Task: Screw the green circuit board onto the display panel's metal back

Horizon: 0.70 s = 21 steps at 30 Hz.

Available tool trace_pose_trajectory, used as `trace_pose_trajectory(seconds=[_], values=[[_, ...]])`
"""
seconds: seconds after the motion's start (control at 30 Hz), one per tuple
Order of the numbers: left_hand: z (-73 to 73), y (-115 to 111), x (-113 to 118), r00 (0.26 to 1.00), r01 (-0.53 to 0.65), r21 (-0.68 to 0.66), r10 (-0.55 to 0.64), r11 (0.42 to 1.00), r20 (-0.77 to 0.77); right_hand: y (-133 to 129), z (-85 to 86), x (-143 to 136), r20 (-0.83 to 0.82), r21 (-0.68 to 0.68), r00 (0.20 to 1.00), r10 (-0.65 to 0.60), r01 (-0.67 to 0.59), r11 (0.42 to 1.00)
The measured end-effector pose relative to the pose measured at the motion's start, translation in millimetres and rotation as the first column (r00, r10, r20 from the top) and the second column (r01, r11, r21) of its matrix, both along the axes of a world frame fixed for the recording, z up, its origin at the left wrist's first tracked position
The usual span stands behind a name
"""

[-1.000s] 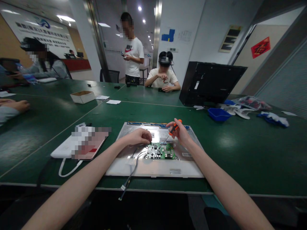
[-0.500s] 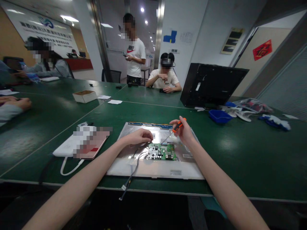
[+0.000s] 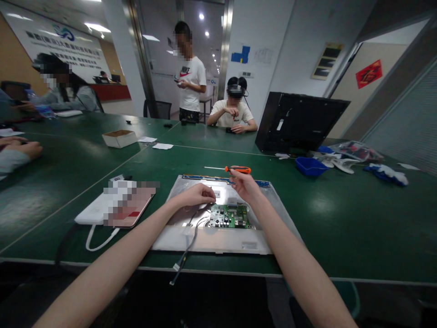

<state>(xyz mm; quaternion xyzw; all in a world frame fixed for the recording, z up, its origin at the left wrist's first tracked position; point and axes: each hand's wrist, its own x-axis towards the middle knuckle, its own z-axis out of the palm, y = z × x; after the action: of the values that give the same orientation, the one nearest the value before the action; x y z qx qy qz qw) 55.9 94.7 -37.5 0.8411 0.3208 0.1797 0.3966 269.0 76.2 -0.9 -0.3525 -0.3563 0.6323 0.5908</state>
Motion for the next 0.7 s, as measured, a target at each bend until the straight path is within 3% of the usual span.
trace_pose_trajectory(seconds=[0.13,0.3,0.47,0.7], values=[[0.4,-0.4,0.0,1.0,-0.011,-0.008,0.011,1.0,-0.015,-3.4,-10.5,-0.1,0.039,-0.008,0.999,0.008,-0.007,1.0],[-0.5,0.8,-0.5,0.999,-0.007,0.02,0.008,1.0,-0.038,0.8,-18.1,-5.9,0.093,0.037,0.991,-0.099,0.096,0.995],[0.0,1.7,-0.8,0.999,0.029,0.064,-0.027,0.998,-0.037,0.9,-25.5,-12.8,0.135,0.122,0.97,-0.202,0.186,0.975],[-2.8,-3.4,-2.1,1.0,0.003,-0.011,-0.003,1.0,0.009,-3.5,-30.1,-17.5,0.182,0.283,0.919,-0.35,0.292,0.914]])
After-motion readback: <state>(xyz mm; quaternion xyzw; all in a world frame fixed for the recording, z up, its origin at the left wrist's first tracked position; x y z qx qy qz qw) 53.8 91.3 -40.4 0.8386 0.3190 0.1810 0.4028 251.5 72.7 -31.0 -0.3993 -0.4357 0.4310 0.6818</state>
